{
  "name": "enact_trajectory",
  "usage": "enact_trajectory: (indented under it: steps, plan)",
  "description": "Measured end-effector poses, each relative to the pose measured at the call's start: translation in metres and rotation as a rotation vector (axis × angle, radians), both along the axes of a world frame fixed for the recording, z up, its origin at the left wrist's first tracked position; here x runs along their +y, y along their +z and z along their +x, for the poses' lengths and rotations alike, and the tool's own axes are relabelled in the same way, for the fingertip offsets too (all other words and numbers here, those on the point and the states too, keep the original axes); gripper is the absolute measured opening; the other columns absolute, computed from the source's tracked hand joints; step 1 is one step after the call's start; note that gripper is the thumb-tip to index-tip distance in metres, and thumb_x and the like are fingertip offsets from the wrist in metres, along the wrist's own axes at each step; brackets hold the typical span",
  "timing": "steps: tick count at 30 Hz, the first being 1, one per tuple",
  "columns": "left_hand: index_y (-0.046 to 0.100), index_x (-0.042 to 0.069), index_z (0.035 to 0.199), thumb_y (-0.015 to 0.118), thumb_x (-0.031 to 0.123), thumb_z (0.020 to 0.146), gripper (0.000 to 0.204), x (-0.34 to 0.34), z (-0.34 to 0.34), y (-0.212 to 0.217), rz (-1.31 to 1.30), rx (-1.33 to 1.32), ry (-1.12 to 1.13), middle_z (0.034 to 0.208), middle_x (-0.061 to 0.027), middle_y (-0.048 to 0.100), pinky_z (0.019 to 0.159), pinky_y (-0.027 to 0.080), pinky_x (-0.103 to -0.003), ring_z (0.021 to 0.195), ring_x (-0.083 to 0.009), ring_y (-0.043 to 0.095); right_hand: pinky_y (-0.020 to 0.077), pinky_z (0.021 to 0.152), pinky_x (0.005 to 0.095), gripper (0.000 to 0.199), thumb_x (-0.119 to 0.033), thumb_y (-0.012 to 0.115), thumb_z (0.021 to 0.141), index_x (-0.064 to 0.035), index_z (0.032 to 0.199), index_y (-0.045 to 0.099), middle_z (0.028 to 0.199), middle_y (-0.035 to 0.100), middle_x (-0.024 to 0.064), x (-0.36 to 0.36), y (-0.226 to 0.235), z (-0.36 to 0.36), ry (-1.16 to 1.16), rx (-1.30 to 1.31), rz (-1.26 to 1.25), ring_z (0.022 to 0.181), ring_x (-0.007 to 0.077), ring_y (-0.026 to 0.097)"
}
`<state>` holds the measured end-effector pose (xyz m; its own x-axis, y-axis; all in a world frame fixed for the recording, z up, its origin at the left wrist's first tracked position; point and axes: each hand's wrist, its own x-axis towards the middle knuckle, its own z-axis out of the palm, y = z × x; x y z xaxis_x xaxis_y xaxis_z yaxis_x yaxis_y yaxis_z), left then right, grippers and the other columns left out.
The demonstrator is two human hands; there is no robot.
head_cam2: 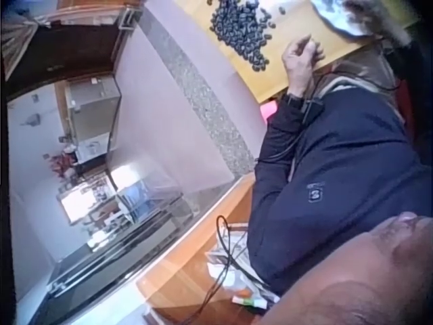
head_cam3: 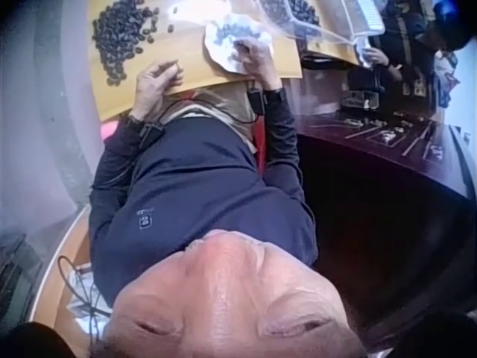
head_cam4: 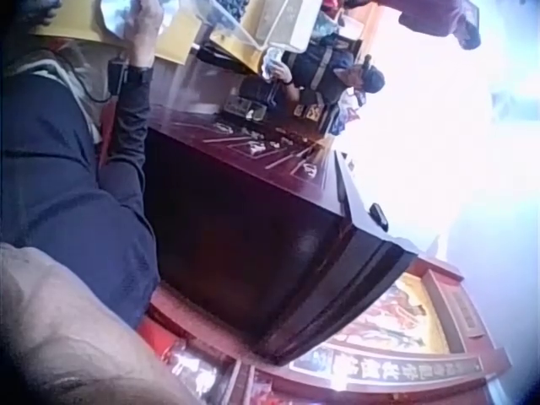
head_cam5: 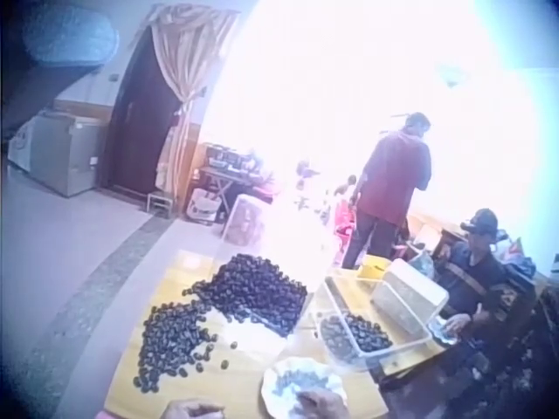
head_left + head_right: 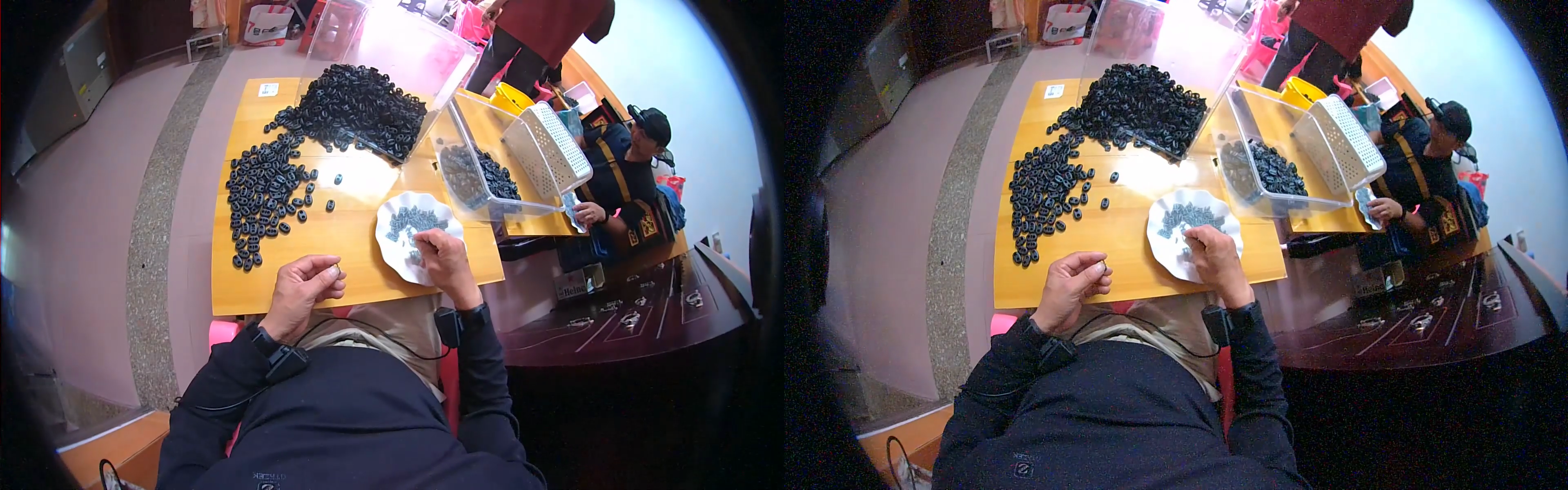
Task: The person assembles cord locks by hand, picking up a spring from a dish and a plastic housing from the table. They insert the spring into the housing, press the components together, and place the completed cord lock back onto the table.
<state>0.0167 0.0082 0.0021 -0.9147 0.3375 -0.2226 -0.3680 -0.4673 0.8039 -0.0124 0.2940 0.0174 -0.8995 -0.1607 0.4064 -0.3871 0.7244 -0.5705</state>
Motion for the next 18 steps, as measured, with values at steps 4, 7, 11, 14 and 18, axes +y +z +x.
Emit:
enact_trajectory:
  steps: [4, 7, 11, 14, 18]
  plan:
    - [0.060, -0.001, 0.109, 0.060, 0.007, 0.091, 0.019, 0.002, 0.000, 0.002, 0.006, -0.008, -0.004, 0.091, -0.0093, 0.066, 0.070, 0.056, -0.028, 0.078, -0.0135, 0.064, 0.0491, 0.054, 0.0255, 0.007, -0.003, 0.062, 0.088, 0.0000, 0.094, 0.065, 0.073, 0.064, 0.0070, -0.003, 0.000, 0.003, 0.005, -0.047, -0.064, 0.058, 0.0125, 0.062]
    - [0.060, -0.001, 0.108, 0.060, 0.005, 0.091, 0.018, -0.002, 0.001, -0.004, 0.028, 0.002, 0.001, 0.090, -0.0092, 0.066, 0.070, 0.056, -0.028, 0.078, -0.0139, 0.064, 0.0489, 0.054, 0.0229, 0.008, -0.001, 0.060, 0.089, 0.0010, 0.096, 0.064, 0.075, 0.062, 0.0034, -0.029, 0.009, 0.011, 0.000, -0.334, -0.471, 0.061, 0.0095, 0.060]
    - [0.060, -0.001, 0.106, 0.060, 0.004, 0.090, 0.016, 0.001, 0.002, -0.001, 0.000, -0.004, -0.053, 0.088, -0.0084, 0.065, 0.070, 0.056, -0.028, 0.076, -0.0136, 0.064, 0.0493, 0.058, 0.0217, 0.008, 0.004, 0.058, 0.090, 0.0035, 0.096, 0.062, 0.085, 0.060, 0.0039, -0.066, 0.019, 0.024, 0.266, -0.423, -0.640, 0.068, 0.0085, 0.059]
    - [0.063, -0.001, 0.102, 0.062, 0.007, 0.090, 0.014, 0.002, 0.005, 0.003, 0.002, 0.102, -0.086, 0.087, -0.0066, 0.067, 0.069, 0.055, -0.025, 0.075, -0.0108, 0.063, 0.0493, 0.061, 0.0211, 0.007, 0.004, 0.059, 0.089, 0.0043, 0.095, 0.063, 0.095, 0.058, 0.0062, -0.086, 0.015, 0.028, 0.357, -0.378, -0.617, 0.071, 0.0089, 0.059]
    - [0.065, -0.002, 0.099, 0.063, 0.011, 0.091, 0.015, 0.002, 0.005, 0.000, -0.001, 0.179, -0.087, 0.083, -0.0051, 0.066, 0.065, 0.052, -0.023, 0.072, -0.0096, 0.062, 0.0489, 0.059, 0.0205, 0.007, -0.001, 0.062, 0.089, 0.0034, 0.095, 0.063, 0.089, 0.060, 0.0055, -0.100, 0.012, 0.029, 0.370, -0.384, -0.636, 0.069, 0.0083, 0.058]
